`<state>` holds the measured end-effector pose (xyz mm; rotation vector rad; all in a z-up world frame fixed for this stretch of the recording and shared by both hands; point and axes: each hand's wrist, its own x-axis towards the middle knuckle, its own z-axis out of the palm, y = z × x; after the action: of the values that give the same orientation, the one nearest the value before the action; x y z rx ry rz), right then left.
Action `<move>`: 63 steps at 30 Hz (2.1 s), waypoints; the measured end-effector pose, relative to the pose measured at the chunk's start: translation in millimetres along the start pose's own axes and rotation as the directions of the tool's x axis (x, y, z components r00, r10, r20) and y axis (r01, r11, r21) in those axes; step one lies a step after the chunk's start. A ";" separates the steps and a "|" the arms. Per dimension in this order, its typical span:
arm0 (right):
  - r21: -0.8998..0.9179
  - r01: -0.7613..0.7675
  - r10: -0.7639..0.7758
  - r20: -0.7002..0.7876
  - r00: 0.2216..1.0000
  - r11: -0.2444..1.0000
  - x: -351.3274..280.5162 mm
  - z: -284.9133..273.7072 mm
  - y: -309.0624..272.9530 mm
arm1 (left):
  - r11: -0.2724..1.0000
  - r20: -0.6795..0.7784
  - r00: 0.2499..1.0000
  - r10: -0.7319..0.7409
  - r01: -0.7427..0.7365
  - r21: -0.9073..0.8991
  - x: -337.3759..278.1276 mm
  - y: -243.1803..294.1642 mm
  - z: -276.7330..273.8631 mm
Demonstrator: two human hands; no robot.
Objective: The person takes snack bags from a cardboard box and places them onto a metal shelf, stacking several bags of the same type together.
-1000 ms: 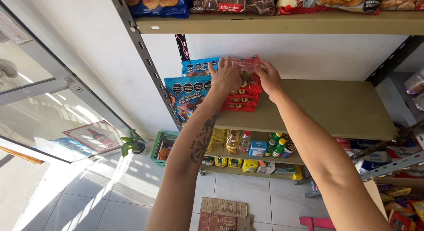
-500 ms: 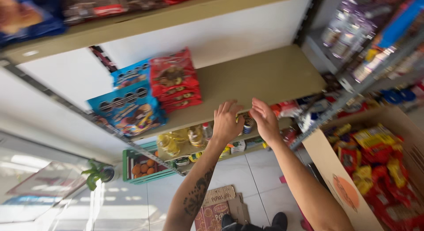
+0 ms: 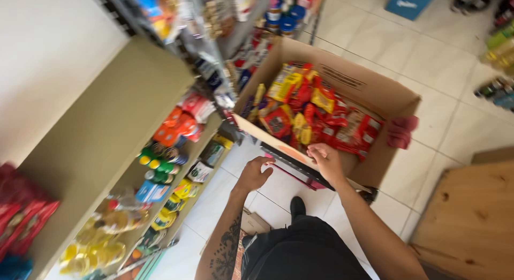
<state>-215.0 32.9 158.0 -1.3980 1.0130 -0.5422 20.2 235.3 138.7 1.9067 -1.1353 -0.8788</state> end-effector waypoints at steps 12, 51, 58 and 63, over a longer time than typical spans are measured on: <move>-0.287 -0.292 0.268 -0.121 0.956 0.912 29.0 -152.3 68.1 | 0.997 0.356 0.932 -0.070 0.050 0.066 158.0 69.3 120.6; -0.081 -0.304 0.257 -0.354 0.899 0.949 135.1 -111.4 16.7 | 0.741 0.480 0.868 -0.130 0.407 -0.534 326.4 86.5 135.6; 0.126 -0.153 0.176 -0.191 0.966 0.980 133.0 -119.5 18.5 | 0.708 0.525 0.851 -0.015 0.380 -0.595 315.8 135.3 103.5; 0.201 -0.138 0.176 -0.191 0.966 0.970 122.4 -125.0 17.1 | 0.651 0.527 0.850 0.015 0.392 -0.650 314.1 135.8 104.5</move>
<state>-261.5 -133.5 125.8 -1.1006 1.1984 -0.6566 -4.2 -121.6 145.2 1.1288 -0.6375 -1.7226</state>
